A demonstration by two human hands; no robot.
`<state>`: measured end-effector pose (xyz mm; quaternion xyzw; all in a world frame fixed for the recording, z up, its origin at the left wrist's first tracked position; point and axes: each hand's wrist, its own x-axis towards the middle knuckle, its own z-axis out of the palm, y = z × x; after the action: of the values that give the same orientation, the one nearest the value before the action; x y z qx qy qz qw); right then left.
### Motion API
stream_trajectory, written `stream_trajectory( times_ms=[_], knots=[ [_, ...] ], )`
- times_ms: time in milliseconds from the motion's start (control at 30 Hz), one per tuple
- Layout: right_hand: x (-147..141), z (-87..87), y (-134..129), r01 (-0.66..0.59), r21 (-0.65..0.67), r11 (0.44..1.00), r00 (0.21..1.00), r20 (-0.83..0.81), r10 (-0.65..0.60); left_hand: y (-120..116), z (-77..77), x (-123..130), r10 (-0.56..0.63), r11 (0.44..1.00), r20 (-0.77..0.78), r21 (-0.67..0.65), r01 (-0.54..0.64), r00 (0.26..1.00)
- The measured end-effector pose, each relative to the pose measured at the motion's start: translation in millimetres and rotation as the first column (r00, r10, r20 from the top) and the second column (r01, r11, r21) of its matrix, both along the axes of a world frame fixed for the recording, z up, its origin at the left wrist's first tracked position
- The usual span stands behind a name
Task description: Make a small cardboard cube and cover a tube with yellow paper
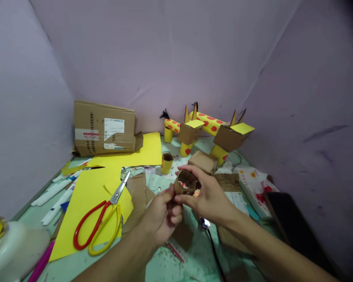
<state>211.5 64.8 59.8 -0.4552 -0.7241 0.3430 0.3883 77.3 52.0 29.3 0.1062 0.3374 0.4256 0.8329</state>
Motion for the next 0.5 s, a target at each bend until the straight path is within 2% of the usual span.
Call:
stream_trajectory(
  times_ms=[100, 200, 400, 500],
  knots=[
    [-1, 2.9, 20, -0.007, 0.033, 0.999, 1.0, -0.006, 0.007, 18, 5.9, 3, 0.047, 0.999, -0.039, -0.018, -0.048, 0.998],
    [0, 0.2, 30, 0.013, 0.076, 0.997, 1.0, 0.007, -0.014, 27, 7.7, 2, 0.047, 0.999, -0.075, -0.012, -0.048, 0.996],
    [1, -13.2, 32, 0.056, 0.073, 0.996, 0.998, -0.005, -0.056, 31, -2.5, -3, -0.024, 1.0, -0.18, -0.002, 0.024, 0.983],
    [1, -14.6, 32, 0.064, 0.075, 0.995, 0.998, -0.006, -0.064, 30, -6.2, -6, -0.038, 0.999, -0.267, 0.0, 0.04, 0.963]
  ],
)
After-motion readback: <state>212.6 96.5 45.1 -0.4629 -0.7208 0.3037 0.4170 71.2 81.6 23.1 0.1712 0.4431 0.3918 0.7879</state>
